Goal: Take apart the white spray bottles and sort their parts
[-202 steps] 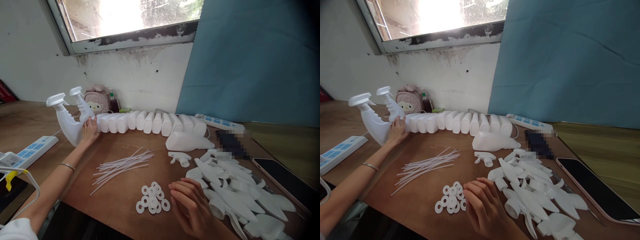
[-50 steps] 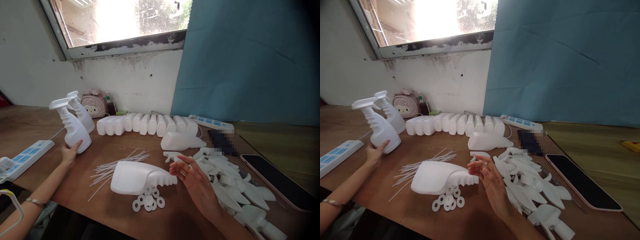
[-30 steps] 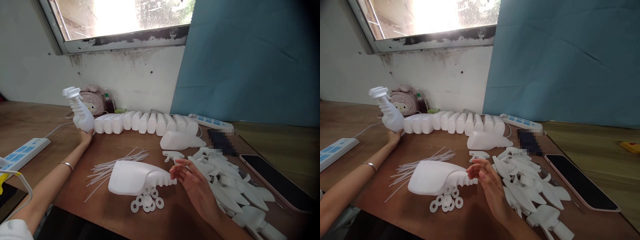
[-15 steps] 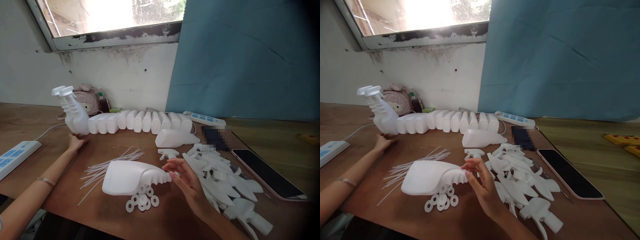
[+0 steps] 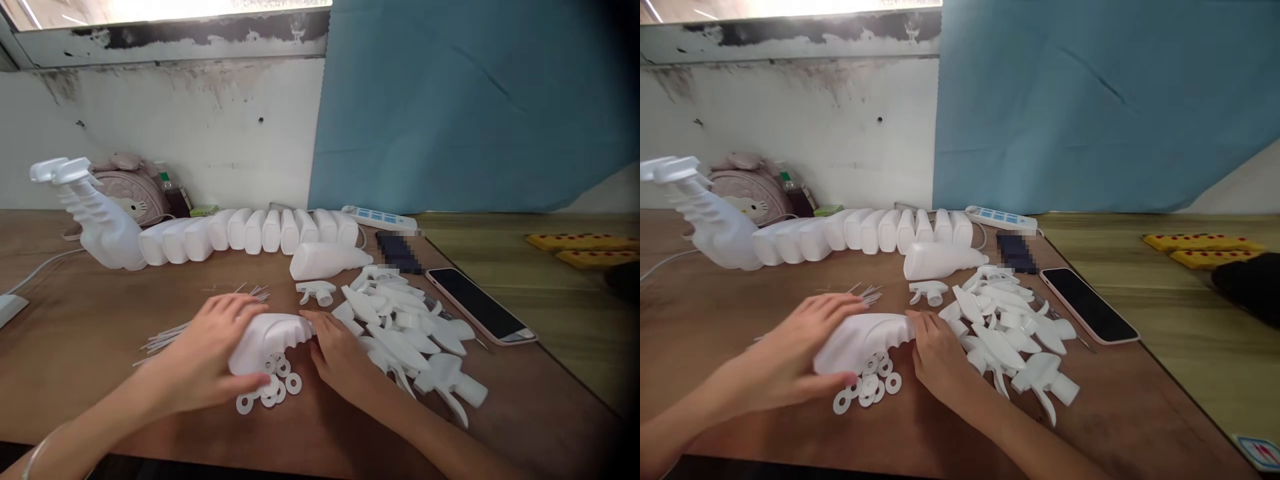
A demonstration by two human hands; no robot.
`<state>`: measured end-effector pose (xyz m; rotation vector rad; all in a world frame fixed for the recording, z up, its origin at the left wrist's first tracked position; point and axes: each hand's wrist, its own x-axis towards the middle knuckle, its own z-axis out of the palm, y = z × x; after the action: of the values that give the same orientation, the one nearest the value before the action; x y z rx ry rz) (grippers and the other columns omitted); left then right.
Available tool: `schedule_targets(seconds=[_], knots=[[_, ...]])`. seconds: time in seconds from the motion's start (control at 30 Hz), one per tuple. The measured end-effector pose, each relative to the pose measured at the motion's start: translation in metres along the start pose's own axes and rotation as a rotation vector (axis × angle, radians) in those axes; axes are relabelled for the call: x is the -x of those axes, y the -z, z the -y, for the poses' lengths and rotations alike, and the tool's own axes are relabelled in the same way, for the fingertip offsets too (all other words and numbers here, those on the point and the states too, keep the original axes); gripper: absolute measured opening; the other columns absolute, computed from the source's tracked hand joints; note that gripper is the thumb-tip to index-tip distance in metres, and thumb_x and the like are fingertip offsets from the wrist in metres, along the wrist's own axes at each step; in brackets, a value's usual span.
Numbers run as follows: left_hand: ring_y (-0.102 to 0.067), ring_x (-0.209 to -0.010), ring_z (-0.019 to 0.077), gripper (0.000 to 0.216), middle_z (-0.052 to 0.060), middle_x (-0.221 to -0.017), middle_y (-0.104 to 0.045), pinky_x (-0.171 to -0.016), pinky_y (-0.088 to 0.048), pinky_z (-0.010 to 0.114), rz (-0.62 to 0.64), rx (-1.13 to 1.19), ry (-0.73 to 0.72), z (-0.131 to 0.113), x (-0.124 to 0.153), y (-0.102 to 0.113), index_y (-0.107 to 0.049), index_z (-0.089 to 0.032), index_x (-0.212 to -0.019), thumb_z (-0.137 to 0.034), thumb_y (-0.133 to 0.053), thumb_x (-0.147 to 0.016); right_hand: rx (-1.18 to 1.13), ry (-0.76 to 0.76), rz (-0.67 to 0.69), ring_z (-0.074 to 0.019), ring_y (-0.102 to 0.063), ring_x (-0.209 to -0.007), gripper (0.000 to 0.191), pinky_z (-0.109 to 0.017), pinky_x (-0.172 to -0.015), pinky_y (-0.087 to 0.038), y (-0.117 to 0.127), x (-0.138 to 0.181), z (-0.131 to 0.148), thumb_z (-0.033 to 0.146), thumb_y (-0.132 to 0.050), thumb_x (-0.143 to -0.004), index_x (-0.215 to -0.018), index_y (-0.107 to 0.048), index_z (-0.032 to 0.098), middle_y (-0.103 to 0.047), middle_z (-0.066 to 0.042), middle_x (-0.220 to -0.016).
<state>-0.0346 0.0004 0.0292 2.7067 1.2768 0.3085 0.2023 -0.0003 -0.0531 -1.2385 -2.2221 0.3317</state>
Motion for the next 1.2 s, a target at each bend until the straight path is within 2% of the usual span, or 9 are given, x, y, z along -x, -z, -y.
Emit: schedule_targets(seconds=[0.1,0.2,0.33,0.43,0.53,0.6,0.8,1.0,1.2], knots=[[-0.044,-0.115,0.0334,0.069,0.016,-0.122,-0.051,-0.096,-0.033,0.049,0.026,-0.123,-0.053,-0.02,-0.02,-0.026,-0.041,-0.02,-0.126,-0.059,-0.053,-0.07,-0.029,0.005,-0.011,-0.0244,-0.056,-0.098,0.04,-0.044,-0.083,-0.049,0.0,-0.001,-0.001,0.002,-0.042,-0.076,-0.113,-0.046,0.015,-0.059,-0.011,-0.105],[-0.052,-0.104,0.0341,0.063,0.016,-0.11,-0.057,-0.087,-0.038,0.049,0.09,-0.222,-0.026,-0.02,-0.038,-0.042,-0.045,-0.017,-0.121,-0.045,-0.061,-0.067,-0.123,0.072,-0.021,-0.0213,-0.056,-0.099,0.036,-0.039,-0.083,-0.05,0.002,-0.001,0.001,0.007,-0.044,-0.081,-0.114,-0.044,0.02,-0.059,-0.008,-0.106],[-0.057,-0.09,0.0316,0.044,0.014,-0.099,-0.06,-0.072,-0.044,0.042,0.197,-0.3,0.056,-0.021,-0.048,-0.028,-0.055,-0.021,-0.107,-0.03,-0.065,-0.065,-0.18,0.119,-0.111,-0.0221,-0.049,-0.112,0.04,-0.041,-0.091,-0.045,0.008,-0.001,0.006,0.011,-0.044,-0.083,-0.121,-0.036,0.021,-0.052,-0.011,-0.117],[-0.057,-0.087,0.0294,0.037,0.011,-0.096,-0.06,-0.071,-0.044,0.04,0.054,-0.368,0.133,-0.017,-0.044,-0.002,-0.057,-0.025,-0.106,-0.028,-0.061,-0.07,-0.18,0.105,-0.191,-0.0237,-0.046,-0.113,0.038,-0.043,-0.093,-0.042,0.011,0.0,0.009,0.011,-0.045,-0.083,-0.119,-0.037,0.019,-0.049,-0.013,-0.117],[-0.055,-0.089,0.029,0.04,0.008,-0.099,-0.058,-0.074,-0.042,0.04,-0.182,-0.47,0.224,0.0,-0.042,0.019,-0.052,-0.028,-0.114,-0.031,-0.057,-0.074,-0.196,0.141,-0.139,-0.0221,-0.052,-0.101,0.026,-0.039,-0.083,-0.046,0.009,0.002,0.011,0.011,-0.044,-0.083,-0.107,-0.045,0.019,-0.055,-0.011,-0.103],[-0.053,-0.097,0.0301,0.044,0.007,-0.108,-0.055,-0.081,-0.038,0.042,-0.262,-0.55,0.261,0.018,-0.046,0.025,-0.047,-0.028,-0.12,-0.031,-0.054,-0.076,-0.185,0.193,-0.055,-0.0208,-0.053,-0.092,0.019,-0.036,-0.077,-0.046,0.006,0.003,0.014,0.009,-0.044,-0.082,-0.098,-0.049,0.019,-0.058,-0.008,-0.094],[-0.052,-0.101,0.0301,0.044,0.013,-0.11,-0.057,-0.084,-0.035,0.043,-0.08,-0.651,0.3,0.065,-0.066,0.001,-0.048,-0.02,-0.121,-0.016,-0.047,-0.077,-0.057,0.216,0.072,-0.0212,-0.051,-0.086,0.014,-0.036,-0.074,-0.044,-0.004,0.005,0.019,0.01,-0.044,-0.081,-0.092,-0.052,0.017,-0.059,-0.008,-0.089],[-0.052,-0.102,0.0326,0.045,0.018,-0.111,-0.058,-0.083,-0.036,0.046,-0.021,-0.579,0.301,0.082,-0.064,-0.027,-0.047,-0.013,-0.122,-0.02,-0.047,-0.078,0.017,0.222,0.101,-0.0202,-0.049,-0.082,0.014,-0.035,-0.073,-0.044,-0.008,0.007,0.017,0.011,-0.043,-0.083,-0.09,-0.054,0.015,-0.059,-0.008,-0.087],[-0.045,-0.116,0.0298,0.048,0.015,-0.127,-0.049,-0.093,-0.033,0.045,-0.017,-0.527,0.26,0.092,-0.063,-0.037,-0.042,-0.015,-0.127,-0.025,-0.043,-0.08,0.122,0.18,0.013,-0.0224,-0.049,-0.086,0.018,-0.036,-0.073,-0.043,-0.008,0.006,0.015,0.007,-0.041,-0.082,-0.091,-0.054,0.014,-0.059,-0.009,-0.09]])
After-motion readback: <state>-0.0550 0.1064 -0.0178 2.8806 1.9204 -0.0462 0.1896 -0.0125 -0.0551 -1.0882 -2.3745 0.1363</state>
